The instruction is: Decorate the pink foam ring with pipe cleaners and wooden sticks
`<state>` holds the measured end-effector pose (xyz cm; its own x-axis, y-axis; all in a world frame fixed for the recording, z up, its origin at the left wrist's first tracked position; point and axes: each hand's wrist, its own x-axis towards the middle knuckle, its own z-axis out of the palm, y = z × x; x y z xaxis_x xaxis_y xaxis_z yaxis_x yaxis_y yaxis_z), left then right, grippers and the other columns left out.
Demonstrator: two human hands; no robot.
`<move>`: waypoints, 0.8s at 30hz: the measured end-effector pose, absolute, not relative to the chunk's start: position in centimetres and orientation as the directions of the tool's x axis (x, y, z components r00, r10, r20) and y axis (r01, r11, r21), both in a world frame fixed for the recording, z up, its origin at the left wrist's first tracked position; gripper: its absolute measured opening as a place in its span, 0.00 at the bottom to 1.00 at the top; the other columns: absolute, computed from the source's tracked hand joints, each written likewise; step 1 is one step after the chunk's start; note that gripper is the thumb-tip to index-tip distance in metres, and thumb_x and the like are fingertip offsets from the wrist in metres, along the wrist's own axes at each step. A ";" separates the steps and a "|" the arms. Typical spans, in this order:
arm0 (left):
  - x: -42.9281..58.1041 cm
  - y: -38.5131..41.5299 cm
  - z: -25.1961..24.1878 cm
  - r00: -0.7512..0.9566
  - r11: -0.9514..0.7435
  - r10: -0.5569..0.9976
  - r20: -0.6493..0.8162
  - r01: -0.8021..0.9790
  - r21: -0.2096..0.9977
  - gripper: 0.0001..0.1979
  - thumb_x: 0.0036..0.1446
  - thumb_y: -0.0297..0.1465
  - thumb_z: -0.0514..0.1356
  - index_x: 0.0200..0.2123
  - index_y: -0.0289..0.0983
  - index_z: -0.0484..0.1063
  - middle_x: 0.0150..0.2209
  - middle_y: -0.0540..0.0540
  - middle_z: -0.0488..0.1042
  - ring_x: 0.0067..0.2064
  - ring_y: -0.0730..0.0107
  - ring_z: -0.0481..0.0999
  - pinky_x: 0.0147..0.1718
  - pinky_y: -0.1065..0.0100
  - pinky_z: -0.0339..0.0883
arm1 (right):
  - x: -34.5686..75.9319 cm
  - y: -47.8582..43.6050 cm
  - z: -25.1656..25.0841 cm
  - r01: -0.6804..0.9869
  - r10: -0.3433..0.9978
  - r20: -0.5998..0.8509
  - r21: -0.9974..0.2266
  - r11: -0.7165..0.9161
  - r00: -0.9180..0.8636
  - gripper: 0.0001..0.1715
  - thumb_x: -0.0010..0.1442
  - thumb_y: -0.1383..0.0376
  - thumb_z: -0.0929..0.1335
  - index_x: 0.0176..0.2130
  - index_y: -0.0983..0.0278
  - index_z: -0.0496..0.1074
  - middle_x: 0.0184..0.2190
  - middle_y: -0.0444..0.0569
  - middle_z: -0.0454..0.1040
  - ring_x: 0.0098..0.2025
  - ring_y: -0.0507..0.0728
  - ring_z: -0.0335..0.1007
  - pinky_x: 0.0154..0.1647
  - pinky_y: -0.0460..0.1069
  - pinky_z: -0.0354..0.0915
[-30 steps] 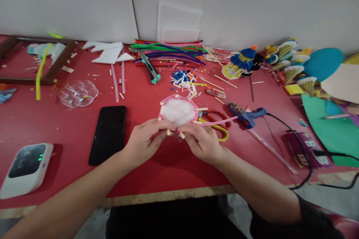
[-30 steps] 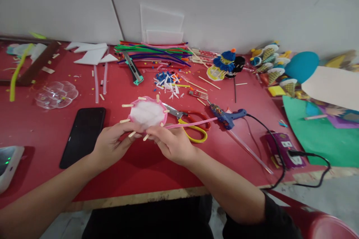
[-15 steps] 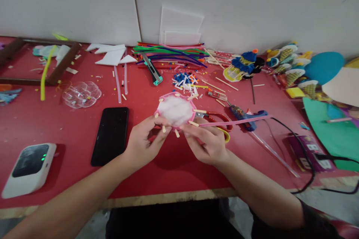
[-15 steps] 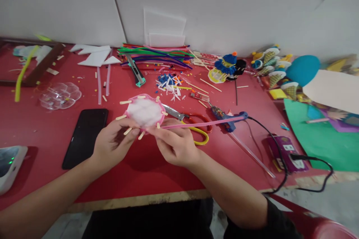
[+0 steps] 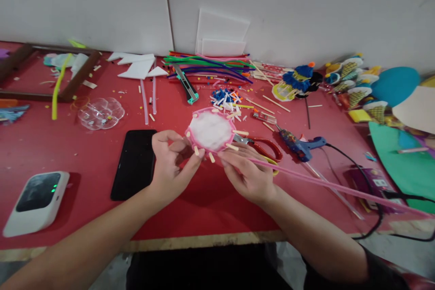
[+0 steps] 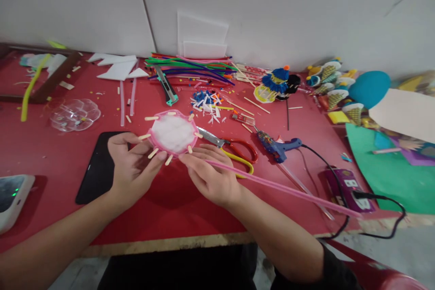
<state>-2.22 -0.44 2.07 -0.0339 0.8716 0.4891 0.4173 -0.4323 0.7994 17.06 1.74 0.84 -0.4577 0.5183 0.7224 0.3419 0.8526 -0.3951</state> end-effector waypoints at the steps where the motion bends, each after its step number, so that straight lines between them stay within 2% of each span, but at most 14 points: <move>1: -2.2 -0.4 2.0 -0.039 -0.416 0.880 0.473 0.415 0.809 0.03 0.60 0.28 0.61 0.33 0.39 0.70 0.38 0.46 0.69 0.31 0.75 0.76 0.30 0.73 0.77 | 17.1 1.7 0.9 0.344 0.518 0.719 -0.393 0.853 -0.463 0.24 0.59 0.76 0.66 0.53 0.60 0.69 0.38 0.47 0.81 0.43 0.56 0.78 0.48 0.54 0.73; 2: -2.2 -0.3 1.9 -0.045 -0.402 0.892 0.450 0.377 0.834 0.01 0.60 0.29 0.61 0.36 0.39 0.71 0.39 0.45 0.70 0.33 0.74 0.77 0.32 0.72 0.77 | 17.1 1.7 0.9 0.348 0.520 0.712 -0.391 0.852 -0.471 0.23 0.59 0.76 0.66 0.52 0.59 0.69 0.37 0.47 0.81 0.42 0.56 0.78 0.48 0.54 0.73; 5: -2.2 0.0 1.4 -0.033 -0.309 0.948 0.318 0.153 0.939 0.10 0.60 0.32 0.61 0.45 0.41 0.69 0.37 0.47 0.75 0.36 0.70 0.79 0.35 0.68 0.78 | 16.9 1.6 0.9 0.371 0.541 0.680 -0.398 0.839 -0.494 0.20 0.60 0.74 0.66 0.50 0.59 0.71 0.36 0.47 0.81 0.40 0.57 0.78 0.46 0.55 0.73; 7: -2.2 0.2 1.3 -0.005 -0.228 0.973 0.229 0.057 0.972 0.11 0.59 0.33 0.62 0.45 0.40 0.70 0.36 0.48 0.78 0.37 0.69 0.79 0.37 0.67 0.77 | 16.8 1.6 0.9 0.389 0.565 0.668 -0.414 0.823 -0.484 0.19 0.60 0.74 0.66 0.50 0.60 0.71 0.38 0.48 0.81 0.41 0.57 0.78 0.47 0.55 0.73; 11: -2.1 0.3 1.3 -0.060 -0.172 0.984 0.168 -0.061 0.983 0.13 0.56 0.32 0.65 0.45 0.38 0.74 0.38 0.47 0.80 0.41 0.68 0.79 0.41 0.68 0.75 | 16.6 1.5 0.8 0.397 0.585 0.683 -0.437 0.807 -0.438 0.22 0.60 0.74 0.66 0.53 0.60 0.69 0.38 0.46 0.81 0.42 0.55 0.78 0.48 0.52 0.73; 19: -1.8 0.2 1.4 -0.053 -0.003 0.999 -0.009 -0.227 0.974 0.09 0.53 0.32 0.67 0.39 0.38 0.78 0.32 0.49 0.79 0.33 0.72 0.77 0.38 0.70 0.74 | 16.6 1.3 0.5 0.407 0.586 0.649 -0.426 0.808 -0.484 0.23 0.62 0.73 0.65 0.56 0.61 0.68 0.42 0.48 0.81 0.46 0.56 0.78 0.49 0.51 0.74; 24: -1.9 0.1 1.3 -0.063 0.069 0.994 -0.086 -0.236 0.969 0.05 0.52 0.32 0.67 0.30 0.37 0.76 0.27 0.52 0.75 0.28 0.76 0.74 0.31 0.73 0.73 | 16.8 1.3 0.6 0.434 0.567 0.638 -0.375 0.819 -0.520 0.26 0.62 0.74 0.65 0.58 0.61 0.66 0.42 0.46 0.81 0.42 0.53 0.79 0.44 0.47 0.75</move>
